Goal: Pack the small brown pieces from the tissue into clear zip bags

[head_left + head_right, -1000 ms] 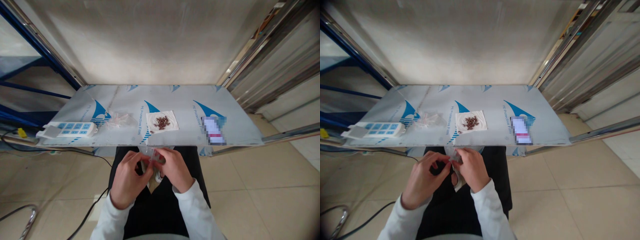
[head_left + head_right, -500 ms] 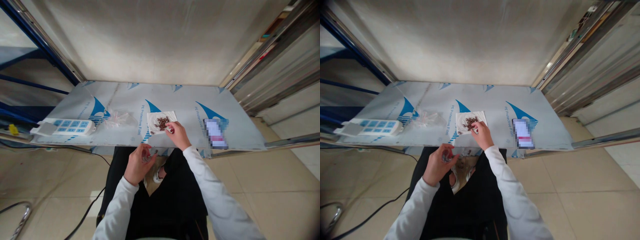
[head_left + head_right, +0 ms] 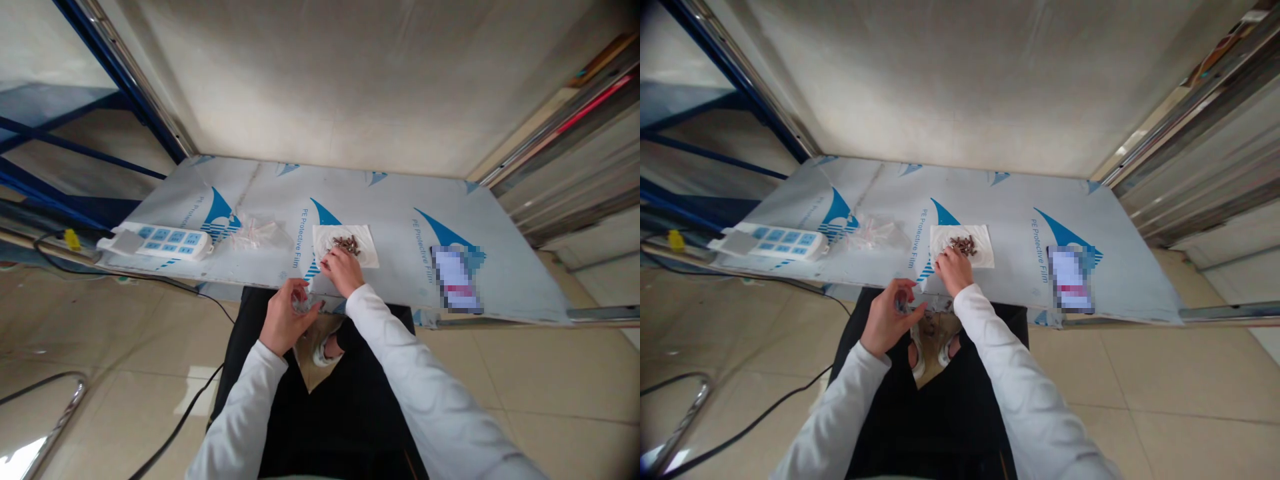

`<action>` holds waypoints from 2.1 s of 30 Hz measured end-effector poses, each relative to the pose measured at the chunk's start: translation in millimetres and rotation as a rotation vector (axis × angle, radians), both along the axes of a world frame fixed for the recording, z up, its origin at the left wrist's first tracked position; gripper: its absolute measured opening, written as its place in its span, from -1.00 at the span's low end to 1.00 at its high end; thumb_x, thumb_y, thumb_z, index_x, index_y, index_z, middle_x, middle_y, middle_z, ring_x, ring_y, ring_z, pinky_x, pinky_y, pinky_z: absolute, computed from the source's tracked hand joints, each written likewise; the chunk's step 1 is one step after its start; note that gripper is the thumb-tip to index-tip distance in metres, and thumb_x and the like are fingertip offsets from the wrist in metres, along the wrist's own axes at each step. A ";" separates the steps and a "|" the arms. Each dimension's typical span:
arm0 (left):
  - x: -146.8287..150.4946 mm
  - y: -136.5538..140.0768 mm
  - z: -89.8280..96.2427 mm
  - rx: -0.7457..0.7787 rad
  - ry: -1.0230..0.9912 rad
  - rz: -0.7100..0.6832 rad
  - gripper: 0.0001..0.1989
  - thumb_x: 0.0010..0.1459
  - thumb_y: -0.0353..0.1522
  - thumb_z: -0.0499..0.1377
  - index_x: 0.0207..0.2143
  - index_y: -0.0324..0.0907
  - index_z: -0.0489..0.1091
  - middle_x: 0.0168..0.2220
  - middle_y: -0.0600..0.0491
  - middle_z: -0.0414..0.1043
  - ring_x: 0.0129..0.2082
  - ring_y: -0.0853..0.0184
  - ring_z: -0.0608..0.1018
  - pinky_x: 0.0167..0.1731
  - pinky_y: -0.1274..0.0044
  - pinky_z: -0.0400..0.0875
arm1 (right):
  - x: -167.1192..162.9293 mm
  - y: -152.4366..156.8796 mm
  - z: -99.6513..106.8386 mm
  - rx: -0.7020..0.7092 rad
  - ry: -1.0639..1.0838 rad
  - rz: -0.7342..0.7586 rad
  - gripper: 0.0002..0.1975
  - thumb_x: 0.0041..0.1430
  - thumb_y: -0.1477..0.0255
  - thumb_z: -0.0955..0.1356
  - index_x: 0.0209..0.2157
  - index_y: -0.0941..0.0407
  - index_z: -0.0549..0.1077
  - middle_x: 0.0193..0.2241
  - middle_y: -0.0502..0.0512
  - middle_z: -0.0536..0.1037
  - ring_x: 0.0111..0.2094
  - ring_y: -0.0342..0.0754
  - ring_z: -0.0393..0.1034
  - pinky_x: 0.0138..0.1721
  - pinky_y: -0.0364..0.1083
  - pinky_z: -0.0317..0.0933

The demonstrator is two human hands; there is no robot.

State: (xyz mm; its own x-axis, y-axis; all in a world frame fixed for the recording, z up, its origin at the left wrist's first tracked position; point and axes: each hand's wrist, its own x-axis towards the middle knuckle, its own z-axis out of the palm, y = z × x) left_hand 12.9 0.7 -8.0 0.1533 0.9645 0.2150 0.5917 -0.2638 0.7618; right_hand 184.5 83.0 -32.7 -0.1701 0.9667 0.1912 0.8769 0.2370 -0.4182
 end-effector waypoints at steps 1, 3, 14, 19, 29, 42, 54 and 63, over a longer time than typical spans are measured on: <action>1.6 2.8 0.1 0.005 -0.016 -0.007 -0.64 -0.03 -0.33 0.28 -0.18 -0.14 0.25 -0.47 0.18 0.36 -0.46 0.41 0.47 -0.37 0.57 0.38 | -0.6 -1.9 3.5 0.013 0.013 -0.009 -0.90 0.08 0.53 0.38 -0.49 0.16 0.52 -0.39 0.14 0.49 -0.24 0.03 0.36 -0.18 -0.06 0.25; 4.4 6.9 2.1 0.012 -0.045 -0.015 -0.63 -0.04 -0.34 0.28 -0.18 -0.14 0.25 -0.45 0.17 0.38 -0.43 0.40 0.48 -0.34 0.55 0.39 | -2.5 -11.9 16.7 0.045 0.047 -0.037 -0.91 0.12 0.50 0.36 -0.43 0.18 0.52 -0.37 0.14 0.49 -0.25 0.00 0.37 -0.17 -0.07 0.26; 25.4 1.9 31.8 0.000 -0.148 -0.114 -0.66 -0.12 -0.52 0.17 -0.22 -0.15 0.29 -0.30 0.06 0.51 -0.33 0.32 0.56 -0.31 0.55 0.42 | -15.2 -87.1 100.9 -0.144 0.205 0.218 -0.91 0.14 0.52 0.37 -0.44 0.14 0.51 -0.40 0.02 0.41 -0.34 -0.11 0.35 -0.29 -0.12 0.23; 32.1 -0.7 29.1 -0.012 -0.139 -0.089 -0.66 -0.12 -0.56 0.14 -0.23 -0.14 0.29 -0.33 0.09 0.50 -0.34 0.34 0.56 -0.31 0.56 0.41 | -17.6 -92.2 99.1 -0.145 0.120 0.238 -0.83 0.22 0.52 0.32 -0.44 0.14 0.52 -0.38 0.04 0.39 -0.31 -0.10 0.33 -0.25 -0.11 0.22; 26.0 -1.5 19.8 0.026 -0.111 -0.025 -0.66 -0.01 -0.34 0.27 -0.18 -0.15 0.26 -0.43 0.16 0.39 -0.45 0.43 0.46 -0.36 0.59 0.39 | 61.6 6.7 27.1 -0.034 0.090 -0.009 -0.65 0.01 0.64 0.39 -0.11 0.18 0.49 -0.14 0.18 0.44 -0.12 -0.01 0.38 0.01 0.01 0.24; 28.9 12.6 10.2 -0.042 -0.154 -0.001 -0.65 -0.03 -0.33 0.29 -0.19 -0.16 0.28 -0.41 0.13 0.40 -0.43 0.41 0.48 -0.34 0.55 0.40 | 71.4 31.5 1.4 -0.008 0.054 -0.029 -0.80 0.16 0.61 0.31 -0.27 0.18 0.58 -0.25 0.21 0.59 -0.22 -0.03 0.47 -0.08 -0.05 0.29; 51.7 26.6 30.9 0.047 -0.235 -0.036 -0.65 -0.10 -0.41 0.27 -0.23 -0.16 0.25 -0.39 0.12 0.44 -0.42 0.39 0.49 -0.37 0.56 0.37 | 20.7 -51.4 130.1 -0.042 0.214 0.348 -0.82 0.16 0.55 0.33 -0.29 0.08 0.58 -0.30 0.06 0.60 -0.27 -0.06 0.49 -0.20 -0.07 0.37; 54.8 16.3 48.6 0.015 -0.179 -0.027 -0.74 -0.09 -0.49 0.21 -0.35 -0.14 0.19 -0.41 0.06 0.45 -0.39 0.24 0.55 -0.41 0.52 0.35 | -9.9 -60.0 163.2 -0.106 -0.421 0.497 -0.80 0.00 0.74 0.33 -0.39 0.22 0.53 -0.36 0.21 0.55 -0.26 0.08 0.46 -0.22 0.02 0.35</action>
State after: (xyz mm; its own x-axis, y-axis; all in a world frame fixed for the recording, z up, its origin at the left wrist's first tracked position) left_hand 67.7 17.0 40.6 0.1370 0.9572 0.2551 0.4394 -0.2895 0.8504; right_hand 174.7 23.0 130.5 -0.6404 0.7637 -0.0817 0.7675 0.6321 -0.1067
